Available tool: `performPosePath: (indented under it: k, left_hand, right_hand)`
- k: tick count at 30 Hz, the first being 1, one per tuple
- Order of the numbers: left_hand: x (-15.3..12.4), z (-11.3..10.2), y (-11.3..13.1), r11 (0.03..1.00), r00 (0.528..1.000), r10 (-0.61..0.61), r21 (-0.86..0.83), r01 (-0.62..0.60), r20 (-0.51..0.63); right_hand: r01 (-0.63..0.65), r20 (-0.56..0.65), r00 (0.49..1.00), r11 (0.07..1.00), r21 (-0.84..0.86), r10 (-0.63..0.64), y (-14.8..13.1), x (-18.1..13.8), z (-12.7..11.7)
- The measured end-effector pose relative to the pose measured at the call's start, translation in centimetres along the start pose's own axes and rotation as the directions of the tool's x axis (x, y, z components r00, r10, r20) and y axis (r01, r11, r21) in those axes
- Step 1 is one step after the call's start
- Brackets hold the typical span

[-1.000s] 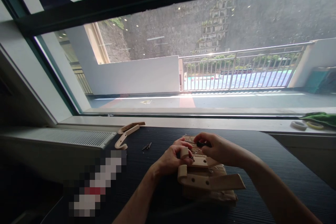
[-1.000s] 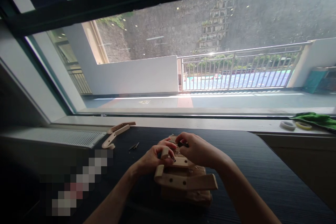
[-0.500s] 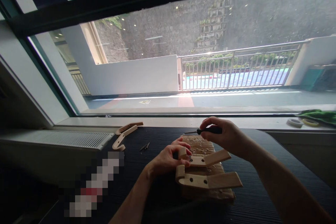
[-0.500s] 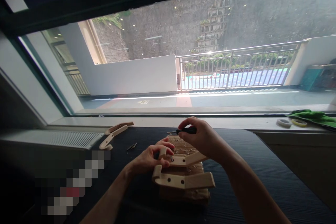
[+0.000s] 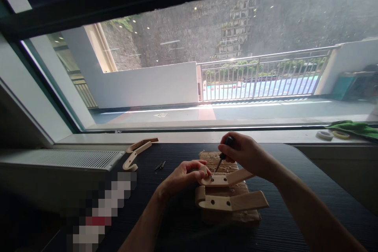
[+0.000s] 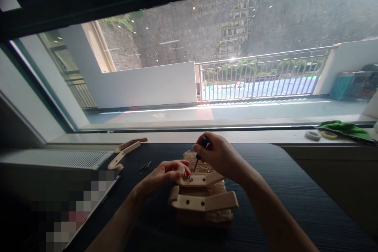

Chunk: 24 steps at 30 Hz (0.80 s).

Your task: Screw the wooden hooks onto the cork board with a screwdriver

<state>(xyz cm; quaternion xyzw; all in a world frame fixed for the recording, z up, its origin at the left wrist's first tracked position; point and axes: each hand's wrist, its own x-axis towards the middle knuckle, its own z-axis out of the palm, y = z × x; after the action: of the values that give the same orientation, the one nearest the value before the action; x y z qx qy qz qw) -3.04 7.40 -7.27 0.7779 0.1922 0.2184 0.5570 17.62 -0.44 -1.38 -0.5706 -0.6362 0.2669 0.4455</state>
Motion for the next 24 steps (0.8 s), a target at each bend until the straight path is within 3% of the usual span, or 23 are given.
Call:
performPosePath:
  k: [4,24]
  left_hand:
    - [0.23,0.32,0.14,0.999,0.999,0.026,0.026,-0.027,0.018]
    - [0.6,0.78,-0.39,0.996,0.999,0.052,0.079,-0.051,-0.012]
  right_hand:
    - [0.039,0.044,0.998,0.995,-0.089,-0.035,0.22,-0.12,0.58]
    - [0.097,0.1,0.991,0.986,-0.134,-0.083,-0.7,-0.62,1.12]
